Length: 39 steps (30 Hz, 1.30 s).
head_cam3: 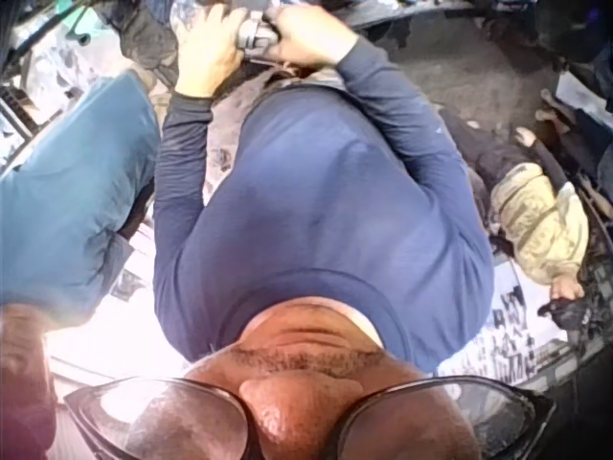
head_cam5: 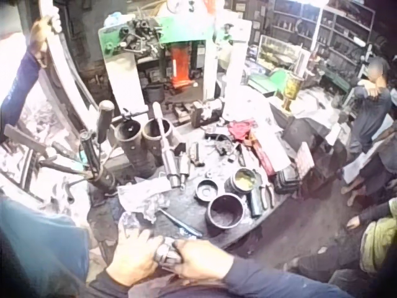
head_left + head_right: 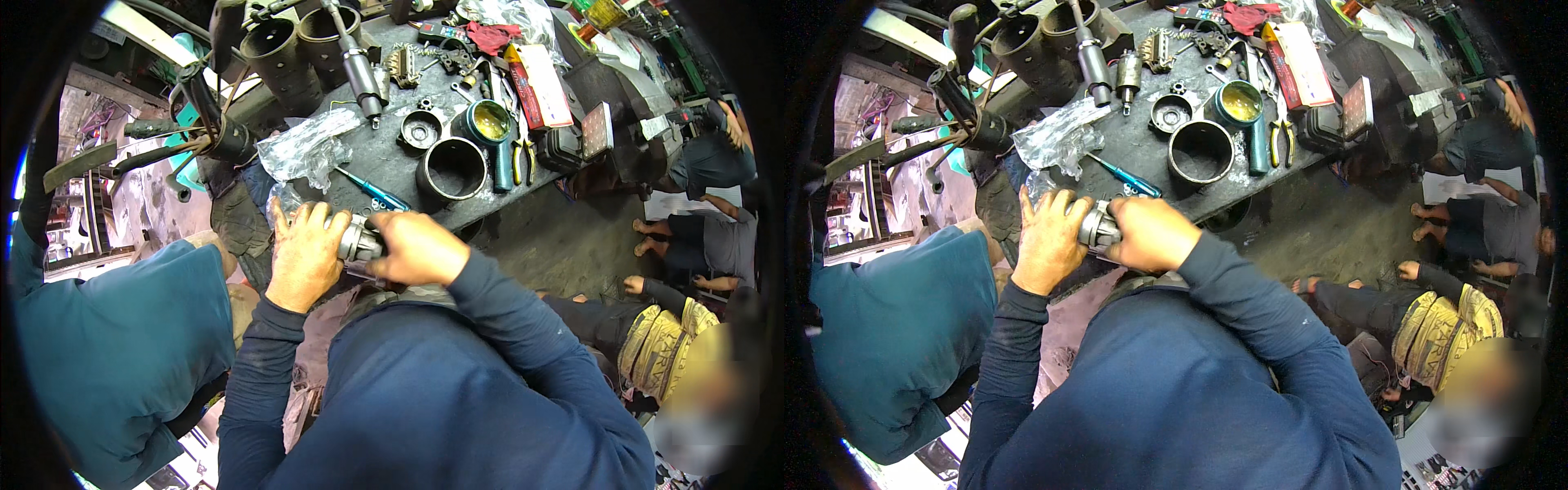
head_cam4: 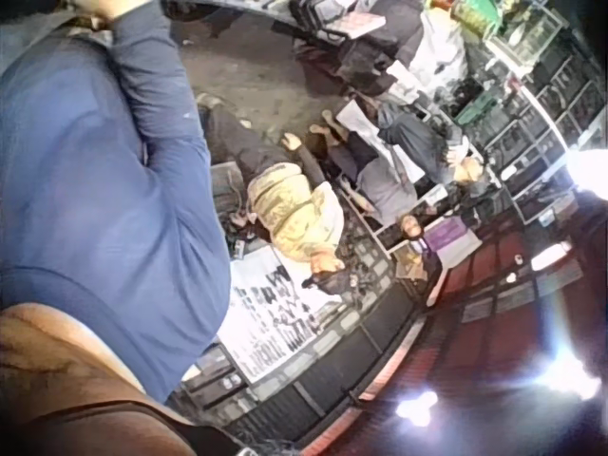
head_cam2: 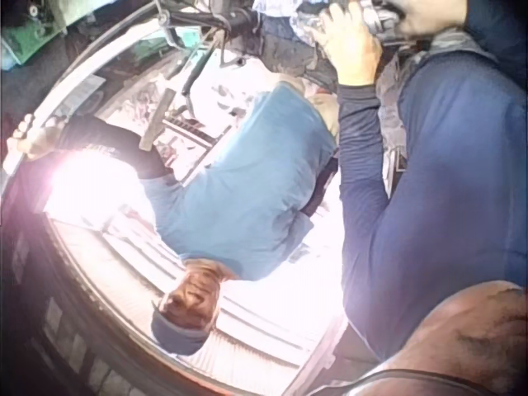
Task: The person assembles a cylindrical mechanical component on a workbench. They insert small metal pins into the housing, apply grease from a container, and use a screwdriver to tighten or adjust internal parts. The person handles the component repeatedly, rotating it to access different sides.
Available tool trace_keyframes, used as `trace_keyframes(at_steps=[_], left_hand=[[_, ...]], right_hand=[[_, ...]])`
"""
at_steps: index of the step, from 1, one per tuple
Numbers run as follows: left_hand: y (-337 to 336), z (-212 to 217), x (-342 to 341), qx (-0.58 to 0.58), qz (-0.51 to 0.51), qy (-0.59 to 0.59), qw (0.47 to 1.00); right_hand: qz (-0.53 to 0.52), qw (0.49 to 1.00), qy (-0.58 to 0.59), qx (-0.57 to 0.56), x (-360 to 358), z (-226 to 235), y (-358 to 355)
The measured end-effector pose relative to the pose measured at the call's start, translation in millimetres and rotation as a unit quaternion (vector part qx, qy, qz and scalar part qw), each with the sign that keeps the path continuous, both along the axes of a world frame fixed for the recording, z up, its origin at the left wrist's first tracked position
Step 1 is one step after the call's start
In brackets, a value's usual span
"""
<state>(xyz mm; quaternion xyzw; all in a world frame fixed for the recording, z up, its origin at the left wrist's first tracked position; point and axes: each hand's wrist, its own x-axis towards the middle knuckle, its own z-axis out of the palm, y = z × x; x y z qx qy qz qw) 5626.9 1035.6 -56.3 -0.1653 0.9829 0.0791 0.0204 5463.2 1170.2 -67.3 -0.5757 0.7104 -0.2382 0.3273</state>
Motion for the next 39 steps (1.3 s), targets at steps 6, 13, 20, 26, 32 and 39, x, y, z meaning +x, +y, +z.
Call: trace_keyframes(at_steps=[6,13,20,26,32,39], left_hand=[[5.3,-11.6,0.4,-0.016,-0.004,0.037,0.999],[14.6,-10.7,-3.0,-0.036,0.041,-0.019,0.998],[32.5,-1.2,-2.4,-0.013,0.066,-0.012,0.998],[38.3,1.8,4.8,0.034,0.072,0.009,0.997],[42.5,-6.0,4.0,0.04,0.096,0.055,0.993],[53.2,-22.7,-0.3,-0.012,0.133,0.12,0.984]], right_hand=[[-0.081,0.993,0.078,-0.027,-37.7,-64.5,-24.4],[0.02,0.972,0.092,0.215,-53.7,-92.2,-87.5],[-0.01,0.96,0.175,0.221,-47.6,-60.6,-92.8],[-0.001,0.992,0.116,0.039,-90.8,12.0,9.9],[-0.101,0.933,-0.332,0.099,-96.0,-6.9,138.1],[-0.124,0.922,-0.36,0.072,-58.1,-46.4,175.9]])
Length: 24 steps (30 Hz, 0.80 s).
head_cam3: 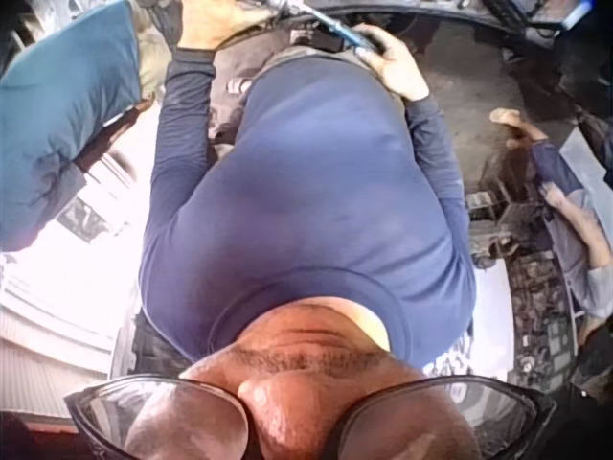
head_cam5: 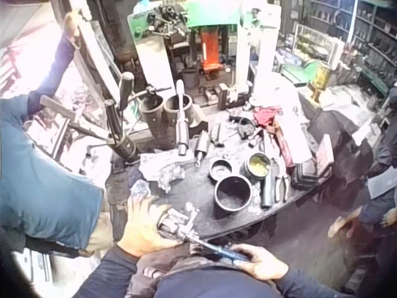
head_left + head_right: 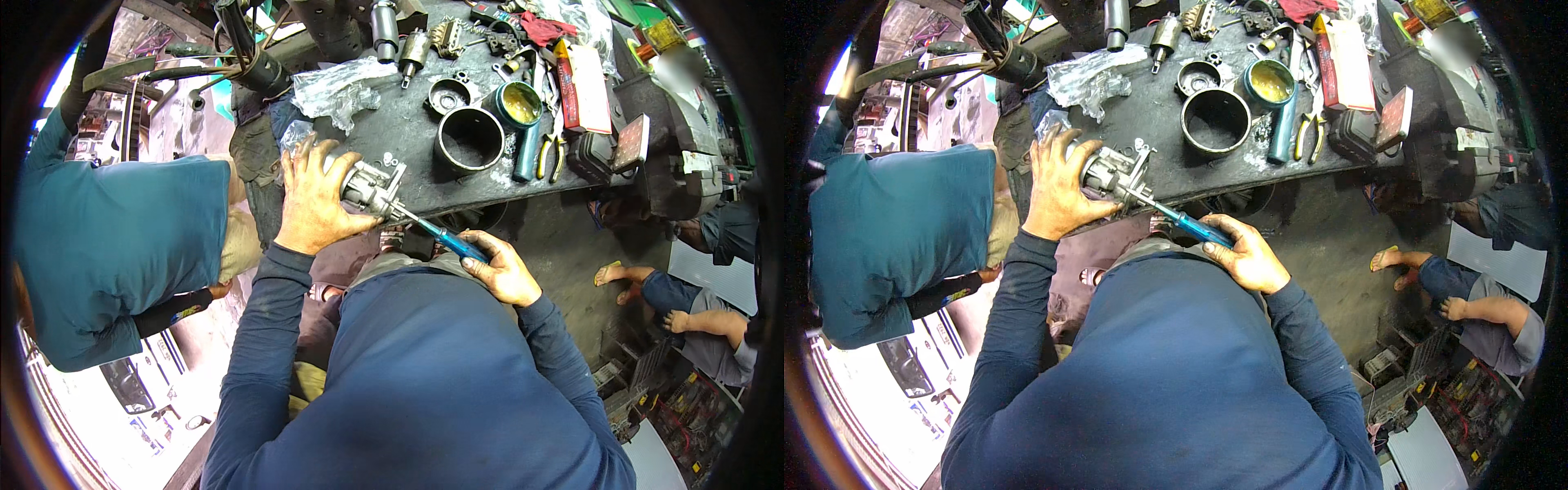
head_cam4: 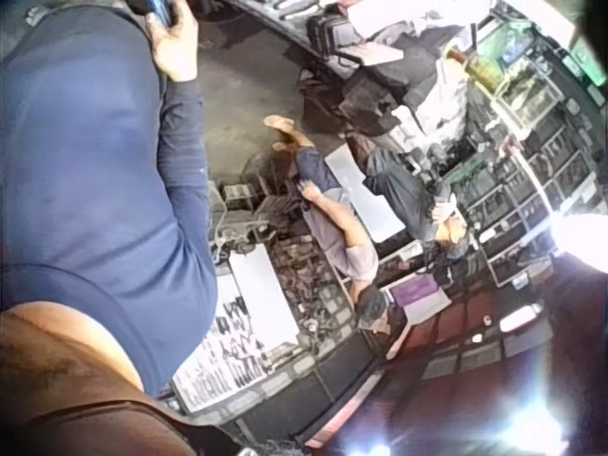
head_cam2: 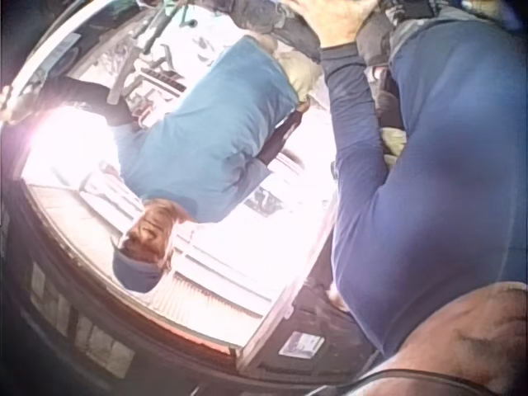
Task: The person assembles a cylindrical mechanical component on a workbench. They insert small metal pins into the housing, apply grease from a container, and use a screwdriver to tighten or adjust internal parts. The person handles the component repeatedly, rotating it to access different sides.
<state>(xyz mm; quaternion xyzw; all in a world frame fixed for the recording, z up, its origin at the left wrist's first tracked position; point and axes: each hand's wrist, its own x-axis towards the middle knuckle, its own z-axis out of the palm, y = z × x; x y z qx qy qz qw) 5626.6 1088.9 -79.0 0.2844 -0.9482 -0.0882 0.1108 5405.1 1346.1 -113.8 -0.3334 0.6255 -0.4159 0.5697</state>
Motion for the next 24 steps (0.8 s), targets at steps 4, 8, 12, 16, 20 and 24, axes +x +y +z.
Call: trace_keyframes(at_steps=[4,8,12,16,20,24], left_hand=[[1.5,-2.2,-1.0,-0.008,0.007,0.0,1.0],[2.1,1.0,-4.4,-0.002,0.001,0.01,1.0],[4.2,5.1,-7.0,0.017,0.012,-0.016,1.0],[5.2,6.8,-8.8,0.004,0.001,0.0,1.0],[6.4,9.6,-9.8,-0.014,-0.004,0.0,1.0],[6.4,12.6,-9.4,-0.006,-0.009,0.006,1.0]], right_hand=[[-0.032,0.999,0.03,-0.029,-3.6,3.0,-0.2],[-0.066,0.978,0.173,-0.091,-7.9,9.1,-32.6],[0.01,0.955,0.29,-0.061,4.2,-6.1,-98.5],[-0.137,0.94,0.301,-0.088,31.5,-46.7,-120.2],[-0.025,0.916,0.395,-0.064,38.6,-83.2,-104.5],[0.044,0.86,0.505,-0.051,38.5,-73.9,-101.8]])
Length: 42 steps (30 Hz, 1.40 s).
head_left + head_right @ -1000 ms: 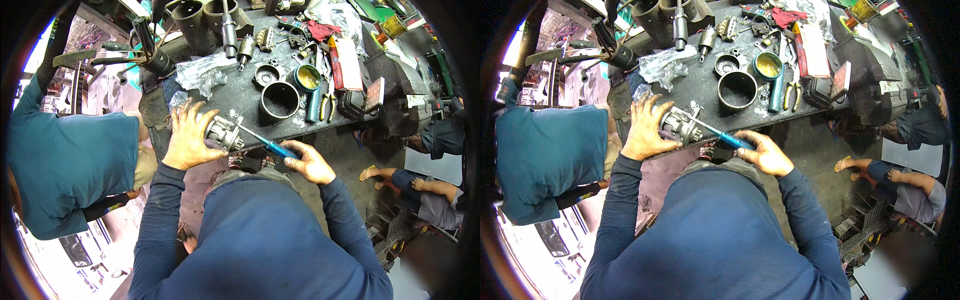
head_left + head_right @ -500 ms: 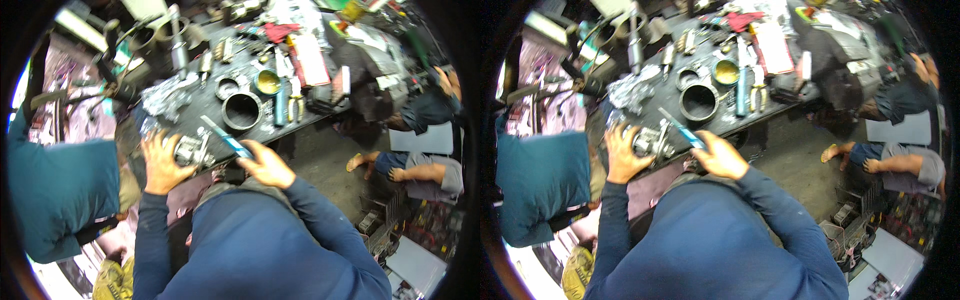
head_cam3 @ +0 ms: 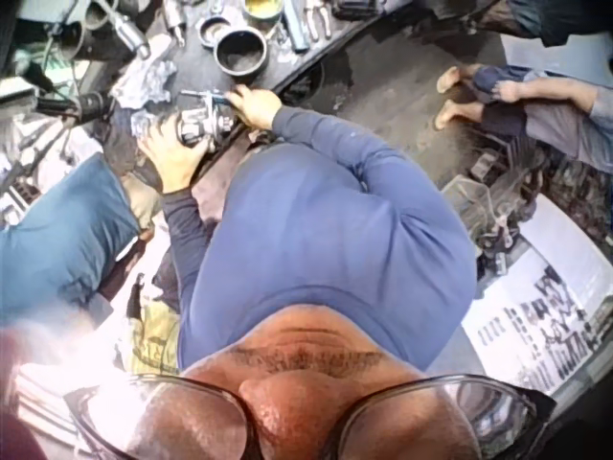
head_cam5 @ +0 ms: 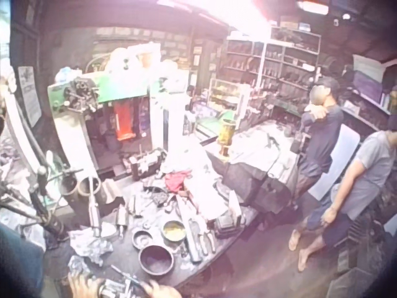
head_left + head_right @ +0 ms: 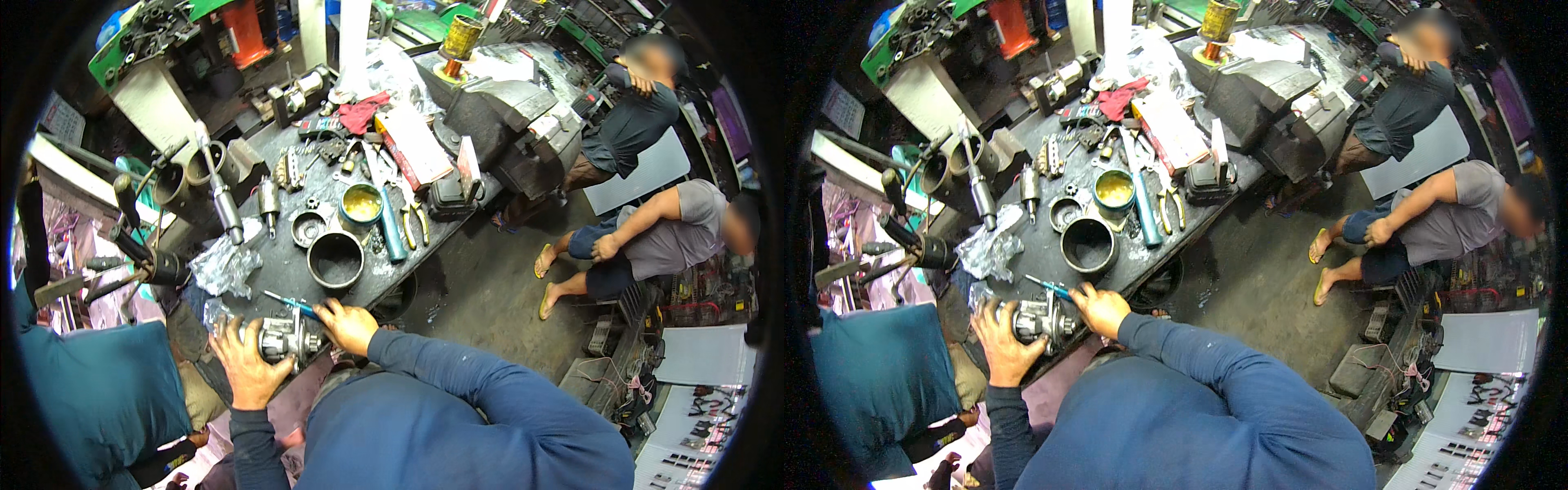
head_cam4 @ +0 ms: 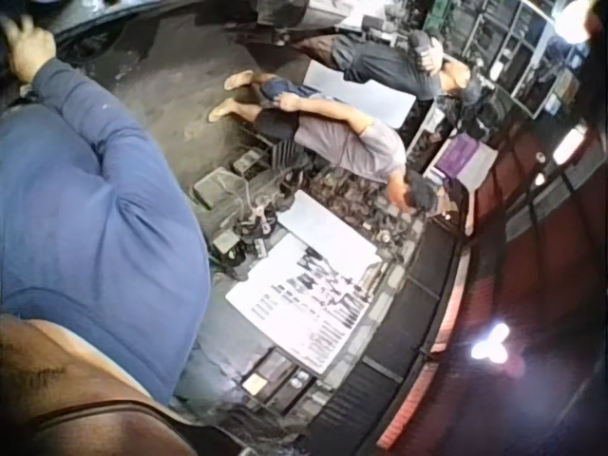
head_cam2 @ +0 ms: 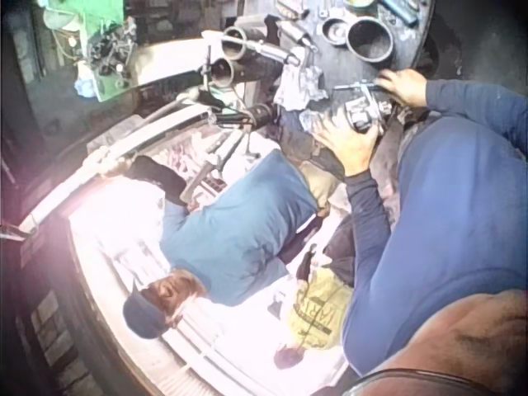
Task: The person assembles a cylindrical mechanical component on a workbench. They insert small metal pins into the housing, apply grease from a container, and use a screwdriver to tighten or adjust internal parts. The person handles the component repeatedly, rotating it to access different sides.
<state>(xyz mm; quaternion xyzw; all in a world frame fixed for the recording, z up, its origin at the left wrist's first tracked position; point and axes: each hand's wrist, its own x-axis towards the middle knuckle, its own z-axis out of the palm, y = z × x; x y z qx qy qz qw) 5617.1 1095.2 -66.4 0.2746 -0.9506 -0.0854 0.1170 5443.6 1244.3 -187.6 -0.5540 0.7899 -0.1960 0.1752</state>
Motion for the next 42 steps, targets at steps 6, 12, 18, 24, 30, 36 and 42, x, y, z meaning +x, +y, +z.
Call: trace_keyframes(at_steps=[6,12,18,24,30,36,42], left_hand=[[-0.1,-1.1,-0.3,0.008,0.012,-0.021,1.0],[1.7,6.5,-3.8,0.043,0.032,-0.099,0.994],[27.4,-5.8,-26.4,-0.09,0.13,-0.012,0.987],[56.1,-26.1,-52.9,-0.036,0.309,0.048,0.949],[67.6,-14.4,-77.3,-0.043,0.407,-0.002,0.912],[76.4,3.6,-103.5,-0.012,0.415,0.013,0.91],[76.7,4.1,-102.1,-0.099,0.423,-0.056,0.899]], right_hand=[[-0.001,0.95,-0.111,-0.291,-76.7,143.8,31.6],[-0.204,0.872,0.257,-0.362,-337.6,338.8,94.9],[-0.3,0.894,0.293,-0.161,-611.7,428.4,131.6],[-0.31,0.901,0.3,-0.047,-812.7,430.5,148.0],[-0.319,0.908,0.263,-0.07,-902.1,426.0,176.8],[-0.308,0.901,0.301,-0.056,-923.8,436.9,205.2],[-0.224,0.905,0.36,-0.019,-938.2,469.3,225.7]])
